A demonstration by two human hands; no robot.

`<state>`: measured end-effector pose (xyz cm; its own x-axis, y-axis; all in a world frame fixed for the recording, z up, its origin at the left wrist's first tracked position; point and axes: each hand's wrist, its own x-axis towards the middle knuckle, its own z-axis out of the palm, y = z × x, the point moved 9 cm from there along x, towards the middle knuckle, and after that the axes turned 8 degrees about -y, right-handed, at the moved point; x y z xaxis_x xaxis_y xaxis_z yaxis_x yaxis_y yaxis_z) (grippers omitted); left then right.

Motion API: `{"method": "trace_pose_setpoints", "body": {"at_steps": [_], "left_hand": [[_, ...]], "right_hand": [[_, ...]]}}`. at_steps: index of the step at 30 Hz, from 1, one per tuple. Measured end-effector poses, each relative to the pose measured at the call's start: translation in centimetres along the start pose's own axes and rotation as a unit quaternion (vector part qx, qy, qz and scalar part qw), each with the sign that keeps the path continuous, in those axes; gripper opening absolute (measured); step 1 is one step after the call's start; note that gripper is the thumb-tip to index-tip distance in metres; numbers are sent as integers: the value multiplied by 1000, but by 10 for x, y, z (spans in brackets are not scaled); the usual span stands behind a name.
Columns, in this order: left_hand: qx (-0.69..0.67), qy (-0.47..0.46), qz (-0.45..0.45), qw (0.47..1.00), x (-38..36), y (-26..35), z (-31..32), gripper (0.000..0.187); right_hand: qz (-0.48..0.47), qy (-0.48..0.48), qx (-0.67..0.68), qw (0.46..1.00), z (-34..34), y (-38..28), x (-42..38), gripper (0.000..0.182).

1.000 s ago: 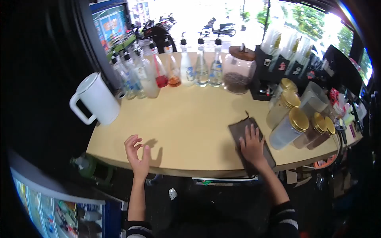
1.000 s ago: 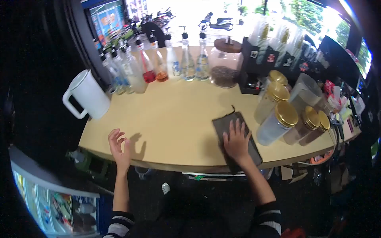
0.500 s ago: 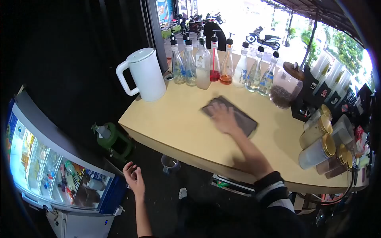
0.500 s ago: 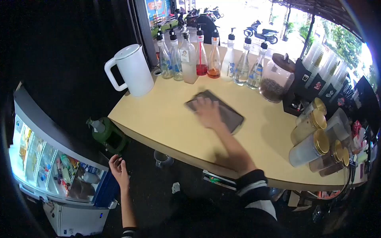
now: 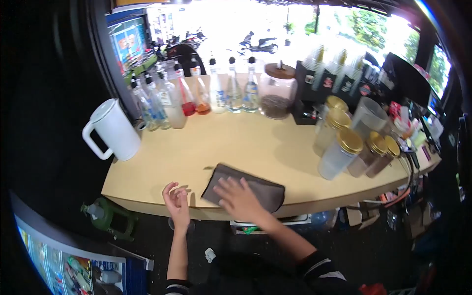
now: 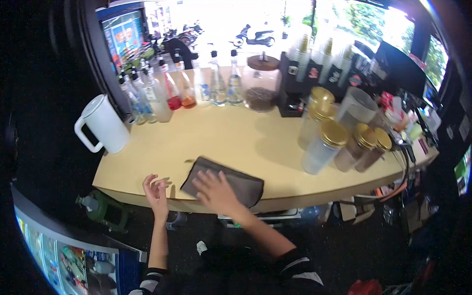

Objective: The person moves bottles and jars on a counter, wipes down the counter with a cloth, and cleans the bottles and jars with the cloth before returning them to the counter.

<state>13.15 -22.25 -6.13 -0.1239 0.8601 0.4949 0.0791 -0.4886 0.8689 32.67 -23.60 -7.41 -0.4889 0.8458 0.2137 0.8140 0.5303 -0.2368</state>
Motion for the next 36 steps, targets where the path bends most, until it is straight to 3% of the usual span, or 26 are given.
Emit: {"method": "trace_pose_setpoints", "body": {"at_steps": [5, 8, 14, 16, 18, 19, 22, 23, 24, 25, 26, 27, 28, 30, 32, 34, 35, 36], "left_hand": [[-55, -59, 14, 997, -11, 23, 78, 39], [-94, -109, 25, 989, -22, 29, 124, 39], [-136, -231, -1, 963, -60, 43, 227, 36], [-108, -375, -21, 920, -84, 47, 273, 37], [-128, -409, 4, 904, -96, 61, 304, 35], [-143, -435, 23, 889, -105, 70, 321, 34], [-129, -437, 57, 888, -122, 81, 362, 32], [-155, -433, 36, 887, -130, 64, 381, 33], [-158, -436, 41, 885, -128, 74, 388, 33], [-109, -518, -59, 846, -135, 68, 407, 35], [-56, -589, -159, 790, -151, 58, 419, 37], [-233, -554, -143, 786, -151, 84, 422, 35], [-233, -557, -140, 785, -148, 91, 422, 35], [-164, -542, -101, 818, -136, 104, 416, 29], [-216, -505, -74, 832, -126, 97, 417, 25], [-282, -444, -117, 842, -107, 110, 398, 26], [-324, -438, -125, 829, -103, 128, 388, 28], [-323, -437, -124, 830, -101, 129, 388, 28]], "right_hand": [[286, 98, -98, 948, -55, 148, -66, 49], [311, 141, -92, 935, -70, 171, -117, 45], [294, 211, -55, 930, -96, 153, -211, 34], [300, 253, -62, 918, -114, 154, -243, 29], [270, 310, 113, 904, -122, 177, -279, 24], [357, 310, 188, 861, -124, 190, -299, 23], [266, 356, 510, 736, -112, 203, -329, 24], [265, 361, 506, 737, -115, 200, -333, 24], [197, 383, 595, 678, -115, 194, -331, 23], [127, 398, 675, 608, -117, 188, -330, 24], [125, 402, 673, 608, -121, 184, -334, 24], [101, 405, 690, 592, -127, 178, -335, 22], [76, 406, 706, 574, -132, 174, -335, 21], [66, 440, 696, 563, -139, 179, -345, 19], [48, 493, 684, 536, -150, 182, -361, 15], [62, 518, 668, 530, -158, 188, -379, 13], [96, 551, 625, 545, -162, 193, -392, 13], [130, 554, 553, 608, -171, 191, -398, 11]]}}
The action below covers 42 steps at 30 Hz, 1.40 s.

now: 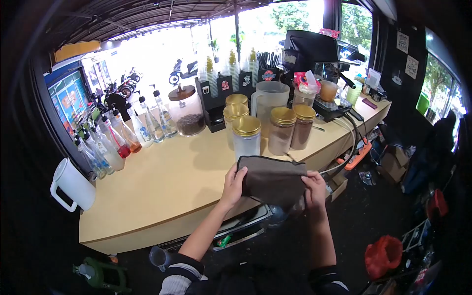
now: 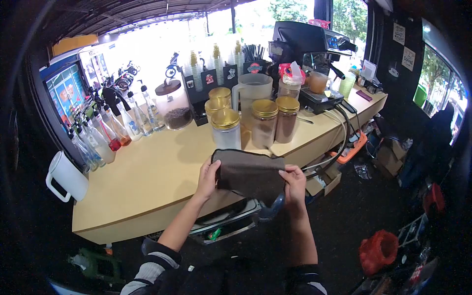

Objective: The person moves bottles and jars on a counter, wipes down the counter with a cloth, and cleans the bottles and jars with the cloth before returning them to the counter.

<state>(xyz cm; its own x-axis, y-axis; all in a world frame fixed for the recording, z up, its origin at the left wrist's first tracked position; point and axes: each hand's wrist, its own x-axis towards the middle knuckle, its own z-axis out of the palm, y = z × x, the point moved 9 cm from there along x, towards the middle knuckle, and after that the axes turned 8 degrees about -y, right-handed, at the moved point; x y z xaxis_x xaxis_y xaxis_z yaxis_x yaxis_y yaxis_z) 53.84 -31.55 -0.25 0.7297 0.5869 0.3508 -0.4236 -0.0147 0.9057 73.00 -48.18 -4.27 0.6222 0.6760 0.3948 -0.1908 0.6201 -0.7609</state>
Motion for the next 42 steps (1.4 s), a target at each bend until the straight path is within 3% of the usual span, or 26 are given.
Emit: {"method": "trace_pose_setpoints", "body": {"at_steps": [2, 4, 5, 7, 8, 9, 10, 12, 13, 14, 15, 16, 18, 20, 21, 23, 27, 29, 30, 32, 34, 36, 37, 40, 41, 42], "left_hand": [[-21, -5, 18, 1000, 3, 3, 4, 30], [39, 32, 21, 999, 3, 0, 19, 32], [121, -12, 15, 992, 2, 2, 37, 34], [225, -149, -42, 962, -1, -4, 75, 38], [245, -242, -91, 934, -4, -17, 94, 41], [178, -273, -15, 945, -5, -28, 105, 38], [144, -278, -25, 949, -4, -29, 108, 37], [220, -193, -13, 956, 11, -17, 80, 42], [302, -67, 142, 940, 19, 6, 52, 46], [341, 80, 170, 921, 24, 9, 19, 55], [343, 191, 185, 901, 28, 15, -4, 74], [343, 190, 186, 901, 43, 11, -9, 74], [431, 278, 159, 844, 62, 6, -28, 96], [415, 254, 121, 865, 79, -11, -38, 100], [400, 229, 81, 884, 87, -20, -41, 105], [388, 221, 96, 889, 83, -18, -41, 103], [404, 114, 99, 902, 57, -6, -29, 95], [416, 75, 125, 898, 33, 10, -14, 93], [424, 35, 149, 893, 24, 14, -8, 91], [580, -45, 266, 769, -2, 1, -4, 88], [428, -18, 174, 887, -8, 26, -15, 89], [468, -6, 190, 863, -15, 44, -20, 90], [505, -2, 206, 839, -19, 55, -20, 90], [507, 50, 163, 845, -23, 80, -35, 89], [433, 54, 216, 873, -23, 83, -40, 89], [434, 58, 220, 872, -18, 79, -42, 89]], "right_hand": [[-146, 48, -377, 913, 8, -31, -8, 14], [-152, 149, -373, 903, -7, -11, -19, 21], [-29, 130, -243, 961, -15, 32, -19, 22], [55, 36, -140, 988, 19, 74, -28, 31], [97, -8, -31, 995, 45, 91, -37, 41], [84, -71, 131, 985, 48, 105, -43, 42], [69, -131, 289, 946, 64, 100, -45, 44], [71, -133, 77, 986, 79, 86, -26, 46], [10, -149, -234, 961, 75, 76, -24, 39], [-51, -113, -524, 843, 71, 65, -23, 31], [5, -85, -202, 976, 68, 56, -25, 27], [62, -49, 144, 986, 68, 61, -28, 23], [33, -62, 101, 992, 58, 64, -17, 23], [5, -77, 58, 995, 53, 52, -5, 24], [-29, -128, -163, 978, 63, 32, 3, 24], [-63, -173, -375, 908, 78, 23, 17, 24], [-85, -168, -530, 827, 73, 54, 62, 40], [-176, -178, -638, 728, 137, 18, 57, 45], [-259, -187, -699, 639, 204, -23, 31, 45], [-254, -189, -713, 625, 230, -27, 20, 47], [-233, -206, -674, 670, 239, -30, 32, 45], [-22, -311, -585, 749, 232, -5, 59, 44], [68, -286, -494, 818, 224, -1, 70, 39], [80, -225, -385, 892, 218, 18, 73, 35], [-127, -241, -444, 854, 242, -2, 50, 33], [-263, -209, -577, 745, 263, -14, 21, 35]]}}
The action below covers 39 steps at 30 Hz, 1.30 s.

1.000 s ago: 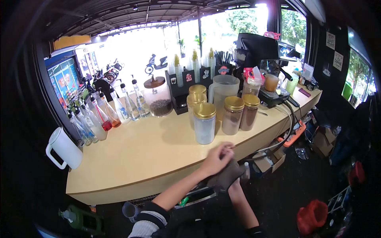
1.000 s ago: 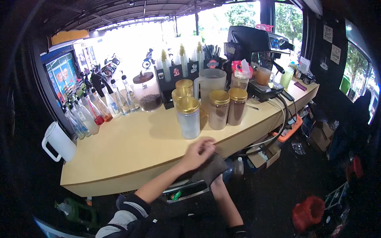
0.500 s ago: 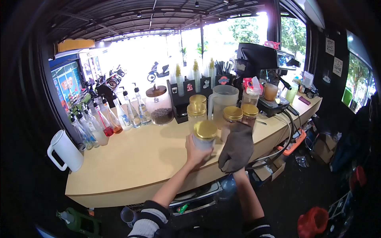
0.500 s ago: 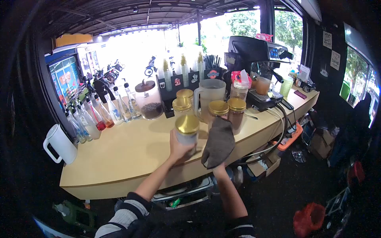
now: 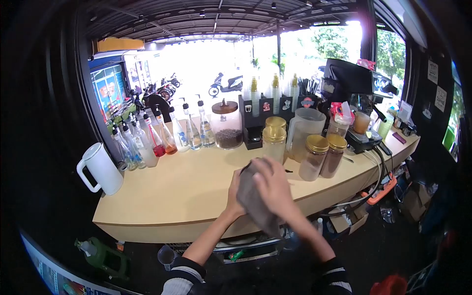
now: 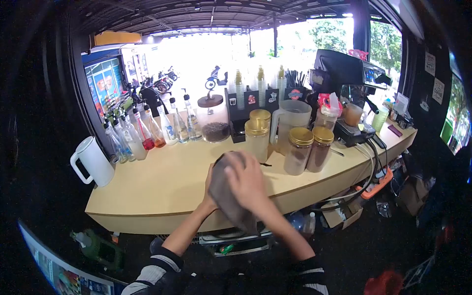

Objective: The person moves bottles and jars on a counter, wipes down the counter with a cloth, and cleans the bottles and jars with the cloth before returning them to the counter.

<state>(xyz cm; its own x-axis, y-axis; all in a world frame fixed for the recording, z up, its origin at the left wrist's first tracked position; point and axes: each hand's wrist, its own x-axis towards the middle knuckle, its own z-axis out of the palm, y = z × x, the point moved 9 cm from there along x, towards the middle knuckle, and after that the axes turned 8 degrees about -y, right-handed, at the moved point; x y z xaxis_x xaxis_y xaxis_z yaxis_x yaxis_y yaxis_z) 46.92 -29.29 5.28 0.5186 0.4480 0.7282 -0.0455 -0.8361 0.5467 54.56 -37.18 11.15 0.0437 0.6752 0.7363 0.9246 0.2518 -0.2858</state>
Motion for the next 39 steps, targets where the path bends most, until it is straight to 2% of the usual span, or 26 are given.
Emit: {"method": "trace_pose_setpoints", "body": {"at_steps": [1, 3, 5, 6, 8, 10, 12, 14, 15, 16, 17, 18, 19, 20, 21, 23, 24, 25, 27, 28, 30, 32, 34, 36, 38, 39], "left_hand": [[-260, 33, -95, 960, -2, -28, 7, 90], [-208, 16, -48, 977, -9, -23, -2, 92], [-159, -2, -23, 987, -11, -11, -14, 93], [-136, -14, -23, 990, -8, -3, -20, 92], [-76, 16, -27, 997, -6, -2, -33, 91], [-141, 57, -77, 985, -11, -20, -44, 90], [-117, 41, -69, 990, -9, -19, -58, 88], [-286, 73, -94, 951, -11, -6, -75, 85], [-218, 87, -73, 969, -18, -7, -89, 85], [-215, 92, -77, 969, -20, -6, -97, 85], [-205, 81, -66, 973, -20, -1, -103, 85], [-196, 70, -57, 977, -22, 2, -108, 86], [-190, 99, -58, 975, -30, -8, -112, 86], [-185, 105, -64, 975, -34, -18, -116, 86], [-158, 141, -59, 976, -39, -23, -128, 86], [-151, 193, -71, 967, -51, -38, -150, 88], [-139, 208, -79, 965, -57, -47, -161, 88], [-90, 226, -47, 969, -62, -48, -177, 81], [-53, 271, 2, 961, -75, -49, -207, 75], [-42, 278, -3, 960, -83, -57, -225, 75], [-18, 213, -53, 975, -88, -74, -249, 91], [-26, 207, -85, 974, -96, -78, -285, 87], [-67, 274, -92, 955, -103, -93, -331, 81], [33, 299, -80, 950, -112, -124, -379, 85], [53, 337, -108, 934, -119, -156, -423, 89], [40, 367, -138, 919, -125, -172, -443, 92]], "right_hand": [[-4, -2, -54, 999, -3, -22, -1, 36], [-7, -3, -108, 994, -10, -34, 7, 36], [49, -152, 52, 986, 7, -12, 28, 40], [46, -153, 53, 986, 10, -4, 34, 40], [37, -169, 321, 931, 34, 12, 44, 40], [-3, -174, 341, 924, 45, 1, 40, 42], [44, 39, 499, 864, 45, 0, 15, 44], [70, 7, 430, 900, 104, 9, -15, 48], [44, 13, 469, 882, 134, 23, -28, 49], [43, 8, 473, 880, 141, 16, -26, 49], [144, -7, 608, 781, 166, 21, -30, 49], [241, -21, 718, 652, 192, 17, -36, 49], [280, 12, 833, 477, 205, 1, -28, 49], [284, 4, 834, 473, 204, -13, -15, 49], [165, -33, 882, 441, 192, -43, 7, 48], [105, -46, 709, 696, 196, -55, 11, 46], [86, -34, 600, 795, 198, -61, 12, 46], [143, -47, 761, 631, 208, -77, 11, 42], [64, -90, 528, 842, 207, -97, 18, 40], [27, -87, 396, 914, 206, -107, 21, 40], [100, -115, 533, 832, 233, -106, 26, 36], [170, -132, 647, 731, 258, -108, 37, 34], [232, -144, 741, 614, 277, -111, 54, 35], [218, -73, 767, 600, 259, -106, 89, 34], [246, -31, 704, 665, 265, -86, 103, 32], [234, -86, 595, 764, 295, -61, 103, 26]]}}
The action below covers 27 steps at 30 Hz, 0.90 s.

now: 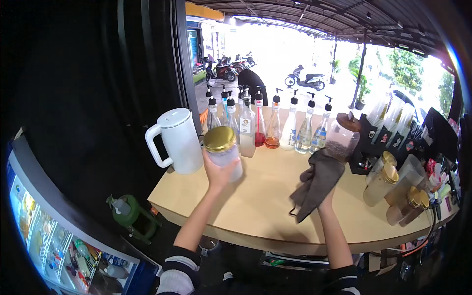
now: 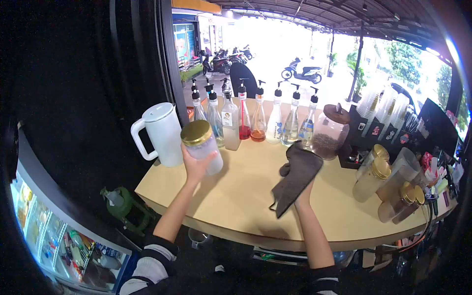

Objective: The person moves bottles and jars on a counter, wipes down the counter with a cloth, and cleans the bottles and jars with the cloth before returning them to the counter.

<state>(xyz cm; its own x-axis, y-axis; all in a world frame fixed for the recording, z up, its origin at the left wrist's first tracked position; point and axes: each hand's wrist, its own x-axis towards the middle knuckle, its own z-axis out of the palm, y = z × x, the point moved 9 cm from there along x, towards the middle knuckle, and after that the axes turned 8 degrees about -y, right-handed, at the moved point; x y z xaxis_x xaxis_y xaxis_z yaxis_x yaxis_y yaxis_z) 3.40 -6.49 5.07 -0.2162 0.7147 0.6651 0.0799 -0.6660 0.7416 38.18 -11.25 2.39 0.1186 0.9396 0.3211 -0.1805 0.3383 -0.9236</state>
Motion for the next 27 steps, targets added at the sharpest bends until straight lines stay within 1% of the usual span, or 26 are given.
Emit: {"method": "trace_pose_setpoints", "body": {"at_steps": [1, 2, 3, 5, 7, 8, 9, 11, 12, 13, 15, 19, 21, 22, 24, 25, 26, 27], "left_hand": [[-2, -2, -3, 1000, 11, -17, -10, 92], [59, 6, 2, 998, 22, -30, -20, 93], [119, 13, 9, 993, 31, -44, -28, 94], [127, 10, -2, 992, 44, -69, -35, 96], [128, -2, -15, 992, 55, -86, -40, 97], [128, -5, -16, 992, 58, -93, -41, 97], [137, -6, -9, 990, 60, -95, -40, 97], [147, -12, -3, 989, 66, -101, -40, 97], [147, -18, -4, 989, 69, -104, -39, 99], [148, -25, -6, 989, 70, -107, -37, 102], [161, -21, -2, 987, 71, -109, -34, 104], [211, -11, -7, 977, 66, -105, -29, 111], [196, -19, -3, 980, 59, -104, -29, 110], [184, -20, 3, 983, 55, -100, -29, 108], [161, -39, -3, 986, 43, -87, -26, 107], [142, -50, -6, 989, 36, -77, -23, 106], [136, -49, 8, 989, 29, -68, -21, 101], [133, -55, 5, 990, 25, -56, -15, 101]], "right_hand": [[-83, 11, -34, 996, 16, -16, 1, 17], [-164, 26, -69, 984, 33, -33, -1, 17], [-119, -38, -258, 958, 56, -26, 3, 29], [-223, -109, -396, 884, 73, 9, 7, 33], [-179, -142, -399, 888, 86, 32, 6, 37], [-156, -143, -422, 881, 89, 42, 6, 40], [-154, -141, -422, 882, 93, 44, 7, 40], [-112, -140, -465, 867, 98, 52, 7, 41], [-114, -146, -490, 852, 101, 53, 7, 44], [-109, -142, -491, 853, 102, 52, 7, 44], [-120, -171, -523, 826, 109, 51, 5, 43], [-103, -164, -559, 806, 99, 74, -1, 47], [-108, -154, -530, 827, 97, 74, -2, 39], [-101, -148, -532, 827, 94, 77, -1, 39], [-124, -142, -519, 834, 88, 78, -1, 27], [-118, -136, -522, 834, 86, 75, -1, 27], [-100, -135, -514, 841, 84, 74, 1, 23], [-82, -135, -506, 848, 83, 73, 3, 18]]}}
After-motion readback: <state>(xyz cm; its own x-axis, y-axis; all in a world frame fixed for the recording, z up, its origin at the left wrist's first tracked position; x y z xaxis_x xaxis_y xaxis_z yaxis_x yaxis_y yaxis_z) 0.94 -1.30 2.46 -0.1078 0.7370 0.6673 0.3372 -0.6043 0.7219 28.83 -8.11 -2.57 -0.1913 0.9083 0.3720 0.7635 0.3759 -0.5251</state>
